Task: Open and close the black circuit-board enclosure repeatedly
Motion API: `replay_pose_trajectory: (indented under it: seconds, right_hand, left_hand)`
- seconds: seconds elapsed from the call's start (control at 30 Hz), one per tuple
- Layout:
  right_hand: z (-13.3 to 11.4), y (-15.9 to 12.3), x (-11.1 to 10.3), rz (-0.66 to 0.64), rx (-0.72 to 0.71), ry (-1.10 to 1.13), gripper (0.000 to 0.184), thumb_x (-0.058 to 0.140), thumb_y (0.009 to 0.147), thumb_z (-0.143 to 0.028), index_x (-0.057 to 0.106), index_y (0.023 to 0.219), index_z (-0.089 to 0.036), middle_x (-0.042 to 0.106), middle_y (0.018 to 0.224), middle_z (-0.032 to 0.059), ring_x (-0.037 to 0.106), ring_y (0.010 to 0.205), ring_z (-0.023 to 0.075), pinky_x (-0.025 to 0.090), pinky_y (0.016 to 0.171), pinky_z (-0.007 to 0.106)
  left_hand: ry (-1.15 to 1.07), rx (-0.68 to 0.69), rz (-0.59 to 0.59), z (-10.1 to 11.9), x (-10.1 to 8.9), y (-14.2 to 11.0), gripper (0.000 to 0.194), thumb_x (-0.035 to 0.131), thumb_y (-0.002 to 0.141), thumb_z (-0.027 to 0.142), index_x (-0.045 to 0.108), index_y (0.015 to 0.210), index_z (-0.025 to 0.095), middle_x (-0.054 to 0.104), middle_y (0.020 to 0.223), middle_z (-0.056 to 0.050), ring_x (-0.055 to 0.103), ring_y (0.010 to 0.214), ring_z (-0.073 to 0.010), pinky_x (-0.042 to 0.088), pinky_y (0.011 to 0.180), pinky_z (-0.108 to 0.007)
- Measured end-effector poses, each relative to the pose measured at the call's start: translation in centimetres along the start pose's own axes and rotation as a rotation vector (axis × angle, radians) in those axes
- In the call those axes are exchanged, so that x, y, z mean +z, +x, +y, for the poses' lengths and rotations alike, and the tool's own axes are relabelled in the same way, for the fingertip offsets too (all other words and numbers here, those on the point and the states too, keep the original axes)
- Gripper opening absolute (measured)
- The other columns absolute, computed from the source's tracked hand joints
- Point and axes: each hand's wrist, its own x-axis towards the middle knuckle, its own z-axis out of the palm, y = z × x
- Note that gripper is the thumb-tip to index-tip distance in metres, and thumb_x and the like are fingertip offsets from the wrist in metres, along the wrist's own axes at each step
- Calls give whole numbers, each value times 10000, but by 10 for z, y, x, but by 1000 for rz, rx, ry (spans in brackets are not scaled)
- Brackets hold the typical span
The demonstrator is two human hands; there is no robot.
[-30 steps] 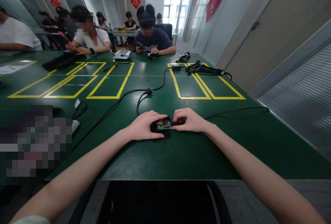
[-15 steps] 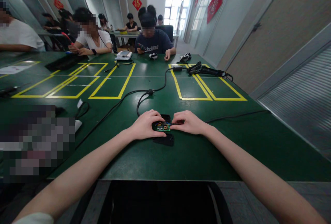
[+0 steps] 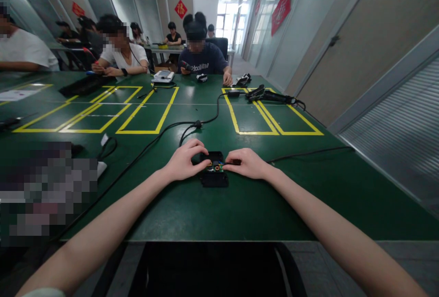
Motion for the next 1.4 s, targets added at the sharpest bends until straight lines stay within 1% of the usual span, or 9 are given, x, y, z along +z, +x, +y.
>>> replay_pose_trajectory:
  seconds: [0.07, 0.17, 0.43, 0.6, 0.77, 0.9, 1.17, 1.3, 1.4]
  right_hand:
    - [-1, 0, 1, -8, 14, -1, 316, 698, 962, -409, 651, 740, -188, 643, 671, 0, 538, 586, 136, 333, 607, 253]
    - [-3, 1, 2, -30, 40, 5, 332, 689, 961, -398, 609, 715, -189, 611, 646, -12, 511, 564, 128, 312, 597, 249]
    - [-7, -1, 1, -61, 65, 15, 303, 662, 963, -397, 576, 749, -199, 588, 655, -20, 496, 571, 126, 299, 616, 256]
    - [-9, -3, 2, -20, 137, 62, 252, 683, 930, -426, 544, 941, -217, 544, 663, -62, 460, 544, 120, 307, 607, 249]
    - [-12, -4, -2, -54, 145, 27, 434, 762, 861, -465, 557, 1149, -212, 508, 669, -83, 472, 556, 130, 299, 601, 246]
    - [-17, -2, -2, -75, 123, -39, 402, 782, 850, -468, 621, 1119, -217, 545, 688, -63, 498, 566, 125, 296, 613, 244]
    - [-24, 4, 7, -15, 185, -145, 366, 746, 879, -505, 632, 1085, -224, 621, 706, -30, 566, 586, 156, 319, 632, 260]
    - [-23, 4, 6, -9, 194, -145, 382, 733, 896, -522, 623, 1101, -219, 625, 721, -25, 575, 597, 161, 320, 625, 257]
    - [-18, 4, 4, 5, 222, -128, 328, 657, 963, -505, 608, 1103, -213, 607, 713, -31, 551, 584, 151, 306, 612, 253]
  left_hand:
    - [25, -72, -30, -6, -4, 0, 210, 577, 965, 362, 661, 877, 191, 657, 920, -45, 626, 828, -185, 499, 768, -308]
    - [85, -173, -107, -14, -5, -1, 311, 498, 1001, 351, 588, 749, 193, 598, 728, -3, 550, 669, -156, 406, 639, -268]
    - [236, -191, -240, -9, -1, 3, 477, 457, 1022, 437, 551, 620, 198, 571, 601, -10, 485, 570, -160, 265, 583, -278]
    - [326, -288, -274, -1, -6, 5, 550, 430, 1032, 478, 604, 593, 194, 585, 547, -31, 496, 548, -173, 217, 583, -299]
    - [348, -295, -311, 2, -4, 6, 557, 398, 1053, 434, 663, 629, 189, 660, 596, -60, 564, 572, -193, 242, 585, -307]
    - [347, -290, -310, 0, -1, 5, 556, 395, 1064, 431, 680, 654, 186, 684, 620, -67, 605, 597, -203, 251, 578, -307]
    - [338, -309, -284, -2, -2, 6, 532, 397, 1073, 431, 665, 682, 188, 669, 629, -52, 597, 604, -196, 269, 598, -295]
    - [338, -317, -256, -2, -1, 8, 538, 401, 1066, 434, 636, 647, 191, 643, 608, -46, 565, 583, -188, 249, 586, -297]
    - [328, -313, -201, -2, -3, 8, 564, 388, 1065, 440, 591, 601, 194, 585, 550, -30, 505, 537, -176, 228, 571, -301]
